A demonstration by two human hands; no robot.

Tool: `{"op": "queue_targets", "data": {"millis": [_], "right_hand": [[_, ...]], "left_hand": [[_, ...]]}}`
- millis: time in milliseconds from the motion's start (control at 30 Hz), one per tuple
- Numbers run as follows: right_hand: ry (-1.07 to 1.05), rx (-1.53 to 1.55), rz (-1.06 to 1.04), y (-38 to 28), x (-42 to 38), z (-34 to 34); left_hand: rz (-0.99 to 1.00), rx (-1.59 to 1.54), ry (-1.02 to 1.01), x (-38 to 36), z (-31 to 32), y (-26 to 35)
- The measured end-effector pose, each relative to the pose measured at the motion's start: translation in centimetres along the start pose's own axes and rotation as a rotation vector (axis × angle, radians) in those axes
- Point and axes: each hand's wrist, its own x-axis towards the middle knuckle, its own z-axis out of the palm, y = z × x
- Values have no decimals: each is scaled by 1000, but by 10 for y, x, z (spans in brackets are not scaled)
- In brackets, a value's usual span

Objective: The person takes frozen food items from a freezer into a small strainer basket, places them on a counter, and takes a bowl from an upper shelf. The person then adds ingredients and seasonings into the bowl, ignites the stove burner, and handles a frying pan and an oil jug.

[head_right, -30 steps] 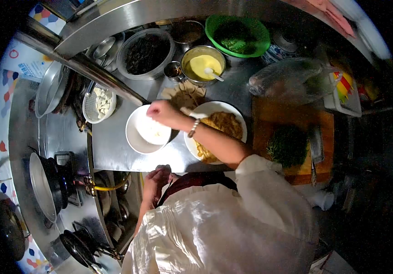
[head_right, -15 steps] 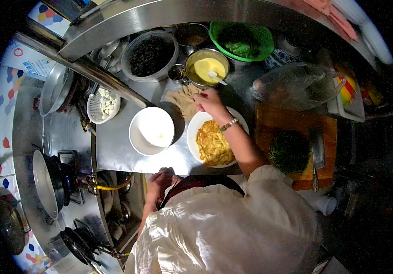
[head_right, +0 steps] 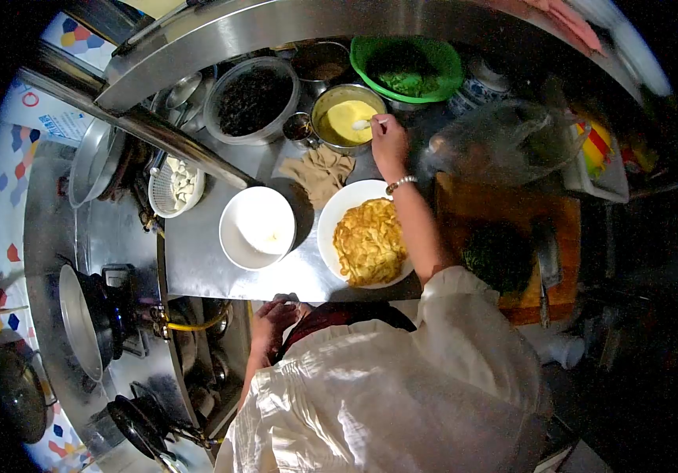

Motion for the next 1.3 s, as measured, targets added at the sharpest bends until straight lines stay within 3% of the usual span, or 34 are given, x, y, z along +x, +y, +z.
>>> {"op": "queue_targets", "data": {"millis": [133,200,233,300,400,533,567,700,800,833,1067,1167,1300], "right_hand": [[-72,-88,-237,-12,12,-7],[-151,-98,-535,-13,17,-12],[-156,-97,-534,-15,14,-14],[-378,-123,-533,-19,7,-20],[-459,-101,-648,-8,1,-14],[-607,-70,-617,-17,-9,-15],[-536,-85,-699,-19,-6,-14],[-309,-31,-602,-27,17,-9],[-271,-53,-660,-10,33,7],[-366,-73,-542,-10,32,8],[-535,-79,-573,-6,11,-1],[-387,-31,-409,-10,17,-11],[-313,-44,-380,-8,23,-11]], "left_hand": [[-13,8,30,1,-6,-3],[-8,12,37,4,-10,-7],[-8,17,41,3,-11,-8],[-15,14,47,0,-10,-7],[-13,13,56,-1,-6,-4],[-2,38,54,-4,1,1],[-1,39,53,-4,2,2],[-27,35,35,-4,4,4],[-22,49,29,2,0,-4],[-3,58,30,3,-1,-5],[-37,39,55,-3,6,1],[-11,49,25,3,1,-4],[-10,22,15,5,1,-8]]}}
